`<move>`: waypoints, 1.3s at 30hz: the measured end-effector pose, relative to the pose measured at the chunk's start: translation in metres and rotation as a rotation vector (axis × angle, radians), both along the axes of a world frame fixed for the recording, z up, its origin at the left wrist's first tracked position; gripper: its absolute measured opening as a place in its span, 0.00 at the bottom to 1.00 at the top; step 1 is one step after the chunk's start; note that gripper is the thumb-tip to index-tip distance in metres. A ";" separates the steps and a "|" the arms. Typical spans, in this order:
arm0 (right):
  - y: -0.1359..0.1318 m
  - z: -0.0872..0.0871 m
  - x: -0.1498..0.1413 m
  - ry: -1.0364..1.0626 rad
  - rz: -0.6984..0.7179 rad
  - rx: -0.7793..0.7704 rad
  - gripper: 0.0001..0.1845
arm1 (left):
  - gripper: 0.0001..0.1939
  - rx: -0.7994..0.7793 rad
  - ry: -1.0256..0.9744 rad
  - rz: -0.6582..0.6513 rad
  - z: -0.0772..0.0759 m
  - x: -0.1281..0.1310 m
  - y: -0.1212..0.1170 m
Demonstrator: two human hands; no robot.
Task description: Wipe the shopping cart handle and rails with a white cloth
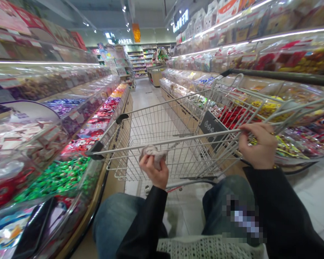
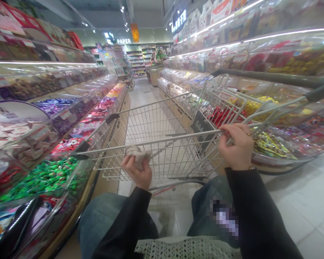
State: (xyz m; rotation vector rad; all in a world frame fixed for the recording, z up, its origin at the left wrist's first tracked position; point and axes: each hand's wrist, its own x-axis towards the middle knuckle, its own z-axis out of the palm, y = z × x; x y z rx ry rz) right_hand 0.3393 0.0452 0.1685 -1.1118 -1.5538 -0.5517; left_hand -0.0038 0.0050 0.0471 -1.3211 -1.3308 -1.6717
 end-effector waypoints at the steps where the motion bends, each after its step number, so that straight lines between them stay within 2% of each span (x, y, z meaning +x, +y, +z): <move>1: 0.000 0.000 0.000 -0.003 -0.002 -0.001 0.12 | 0.21 -0.014 0.010 -0.021 0.002 0.015 0.002; 4: -0.001 0.000 0.001 -0.007 0.014 -0.023 0.14 | 0.20 -0.024 -0.038 -0.006 0.005 0.042 0.002; 7: -0.002 0.001 0.001 -0.010 0.037 -0.016 0.14 | 0.21 -0.018 -0.039 -0.030 0.006 0.052 -0.003; 12: -0.003 0.002 0.000 -0.014 0.030 0.016 0.14 | 0.21 -0.139 0.255 -0.251 0.001 0.072 -0.006; 15: -0.003 0.001 0.002 -0.025 0.043 0.008 0.14 | 0.21 -0.136 0.314 -0.249 -0.009 0.084 -0.002; 18: -0.004 0.002 0.003 -0.036 0.057 0.008 0.16 | 0.22 -0.156 0.382 -0.219 -0.024 0.080 -0.004; 23: -0.005 0.003 0.001 -0.003 0.051 -0.007 0.15 | 0.23 -0.266 0.552 -0.203 -0.054 0.049 -0.022; 26: -0.005 0.003 0.000 0.009 0.046 -0.020 0.15 | 0.21 -0.297 0.589 -0.192 -0.057 0.044 -0.026; 29: -0.004 0.003 0.001 0.009 0.059 -0.002 0.15 | 0.21 -0.288 0.656 -0.214 -0.041 0.058 -0.020; 33: -0.004 0.001 0.006 -0.001 0.074 0.002 0.18 | 0.20 -0.259 0.766 -0.291 0.005 0.099 -0.004; 36: -0.006 0.000 0.011 -0.026 0.106 -0.024 0.22 | 0.20 -0.245 0.823 -0.275 0.043 0.134 0.008; 39: -0.008 0.000 0.016 -0.031 0.139 -0.046 0.26 | 0.20 -0.213 0.915 -0.274 0.064 0.162 0.015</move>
